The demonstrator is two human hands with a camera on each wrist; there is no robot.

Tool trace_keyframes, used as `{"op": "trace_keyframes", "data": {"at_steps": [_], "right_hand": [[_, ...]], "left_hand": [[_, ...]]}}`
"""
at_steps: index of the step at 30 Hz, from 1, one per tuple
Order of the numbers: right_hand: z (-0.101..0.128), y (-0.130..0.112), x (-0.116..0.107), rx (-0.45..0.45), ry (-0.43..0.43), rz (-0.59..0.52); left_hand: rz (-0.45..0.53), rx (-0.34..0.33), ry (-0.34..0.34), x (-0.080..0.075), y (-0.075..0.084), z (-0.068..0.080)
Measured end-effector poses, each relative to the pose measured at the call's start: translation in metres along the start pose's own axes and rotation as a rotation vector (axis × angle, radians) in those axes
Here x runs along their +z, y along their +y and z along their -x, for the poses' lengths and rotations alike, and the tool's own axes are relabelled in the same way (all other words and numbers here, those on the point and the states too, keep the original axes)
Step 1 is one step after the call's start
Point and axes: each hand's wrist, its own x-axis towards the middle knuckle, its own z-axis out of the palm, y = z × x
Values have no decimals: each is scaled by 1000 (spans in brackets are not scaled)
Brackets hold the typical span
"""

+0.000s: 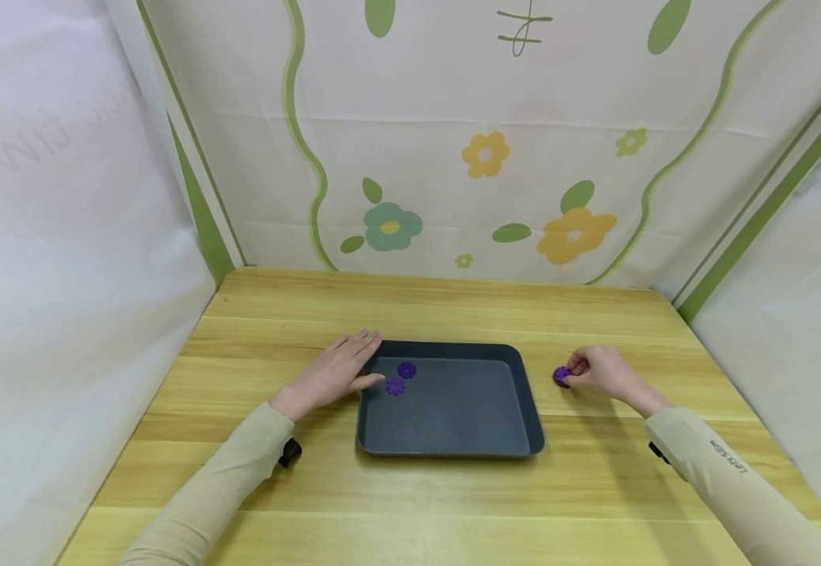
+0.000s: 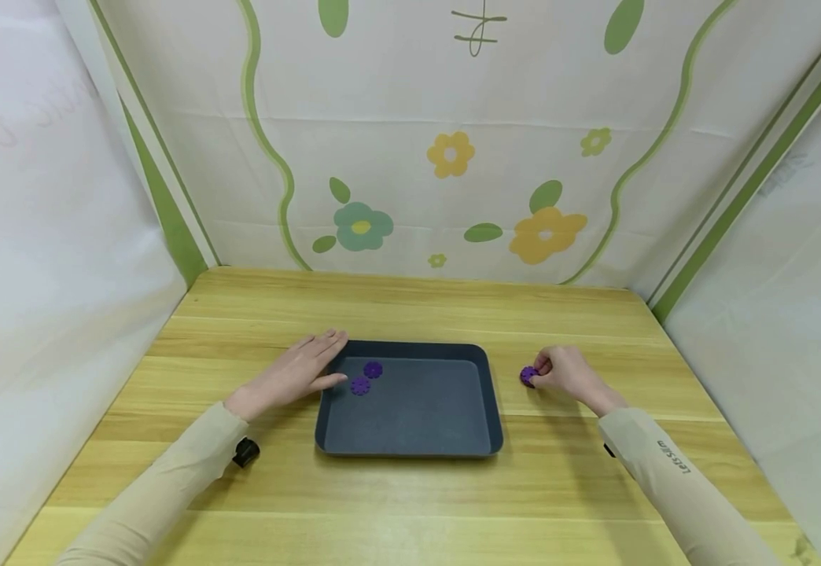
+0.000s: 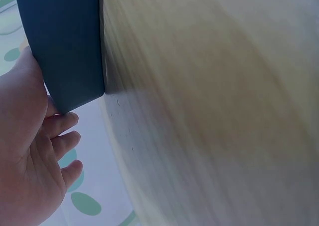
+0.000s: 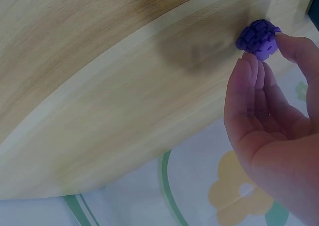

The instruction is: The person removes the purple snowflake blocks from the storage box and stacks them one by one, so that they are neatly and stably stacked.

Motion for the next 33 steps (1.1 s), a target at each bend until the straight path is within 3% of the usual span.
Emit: {"op": "trace_keyframes", "data": {"at_steps": [33], "right_hand": [[-1, -18, -12, -28, 23, 17]], "left_hand": [[13, -6, -7, 0, 0, 0]]}}
